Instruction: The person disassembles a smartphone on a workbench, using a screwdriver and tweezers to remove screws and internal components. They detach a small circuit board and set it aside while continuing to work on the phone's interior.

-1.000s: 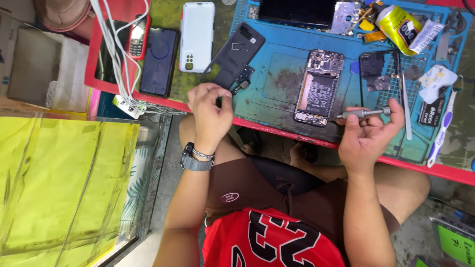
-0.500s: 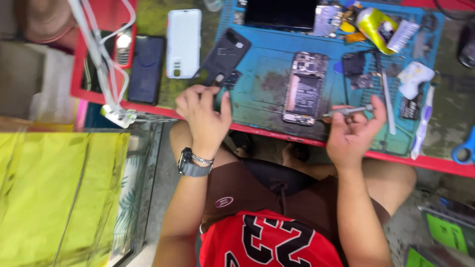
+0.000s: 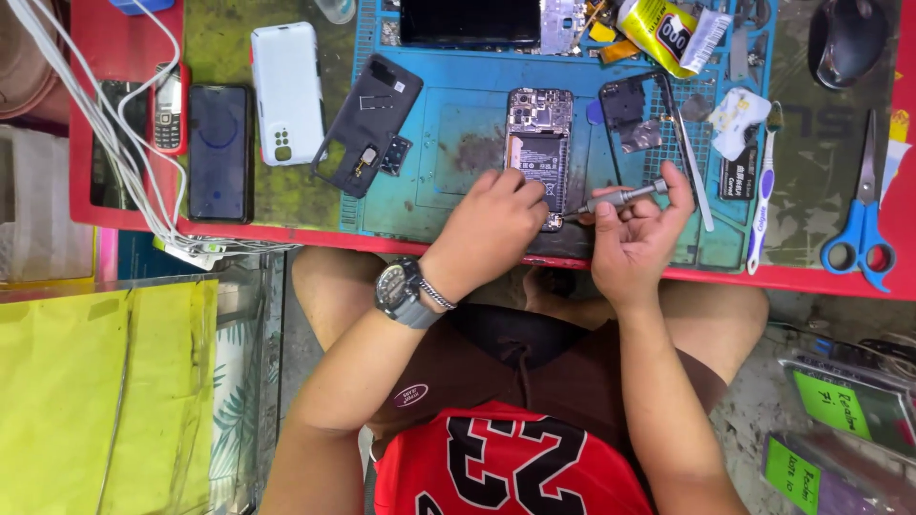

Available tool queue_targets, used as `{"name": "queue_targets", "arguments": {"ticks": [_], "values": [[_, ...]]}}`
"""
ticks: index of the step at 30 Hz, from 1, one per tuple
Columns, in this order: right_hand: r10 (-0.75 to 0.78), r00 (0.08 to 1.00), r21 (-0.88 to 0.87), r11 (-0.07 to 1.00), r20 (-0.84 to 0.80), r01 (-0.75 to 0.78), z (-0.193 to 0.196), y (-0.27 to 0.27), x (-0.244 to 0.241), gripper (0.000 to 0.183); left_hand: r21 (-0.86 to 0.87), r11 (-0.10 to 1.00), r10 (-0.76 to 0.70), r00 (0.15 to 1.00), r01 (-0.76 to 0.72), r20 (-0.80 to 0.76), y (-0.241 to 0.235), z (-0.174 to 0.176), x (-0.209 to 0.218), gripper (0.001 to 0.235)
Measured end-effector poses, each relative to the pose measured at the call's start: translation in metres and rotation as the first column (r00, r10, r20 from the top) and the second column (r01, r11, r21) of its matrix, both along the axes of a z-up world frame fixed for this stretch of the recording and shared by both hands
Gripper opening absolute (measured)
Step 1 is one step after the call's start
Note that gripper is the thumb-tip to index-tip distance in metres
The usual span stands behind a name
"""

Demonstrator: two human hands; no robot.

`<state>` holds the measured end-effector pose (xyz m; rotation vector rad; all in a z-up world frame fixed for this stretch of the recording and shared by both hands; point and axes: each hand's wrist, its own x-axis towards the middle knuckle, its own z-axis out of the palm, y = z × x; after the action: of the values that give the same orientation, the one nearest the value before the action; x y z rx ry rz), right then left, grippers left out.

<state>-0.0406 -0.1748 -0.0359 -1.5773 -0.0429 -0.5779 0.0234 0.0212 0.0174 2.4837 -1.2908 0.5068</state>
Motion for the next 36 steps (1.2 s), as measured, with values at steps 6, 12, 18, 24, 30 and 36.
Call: {"name": "queue_targets", "arguments": {"ticks": [6,12,18,24,30,36], "values": [[0.012,1.000,0.006,1.000,0.001,-0.012,-0.006,-0.003,-0.001,0.073,0.033,0.998,-0.065,0.992,0.062,0.110,-0.012,0.009,0.002,0.008],[0.003,1.000,-0.007,1.000,-0.009,-0.003,0.000,-0.002,-0.002,0.071,0.078,0.984,-0.169,0.972,0.158,0.161,-0.016,0.006,0.005,0.009],[0.008,1.000,0.006,1.000,-0.008,-0.008,0.003,0.001,-0.001,0.069,0.136,0.966,-0.245,0.944,0.219,0.222,-0.017,0.008,0.010,0.011],[0.010,1.000,0.003,1.000,-0.004,-0.010,-0.001,-0.002,-0.001,0.070,0.159,0.959,-0.267,0.933,0.233,0.243,-0.015,0.008,0.012,0.013],[0.014,1.000,0.004,1.000,-0.013,-0.014,0.001,-0.001,-0.002,0.069,0.145,0.948,-0.313,0.919,0.285,0.239,-0.014,0.006,0.016,0.011],[0.009,1.000,0.013,1.000,-0.020,-0.009,0.004,0.002,-0.001,0.068,0.124,0.944,-0.327,0.919,0.306,0.219,-0.012,0.002,0.019,0.009]]}}
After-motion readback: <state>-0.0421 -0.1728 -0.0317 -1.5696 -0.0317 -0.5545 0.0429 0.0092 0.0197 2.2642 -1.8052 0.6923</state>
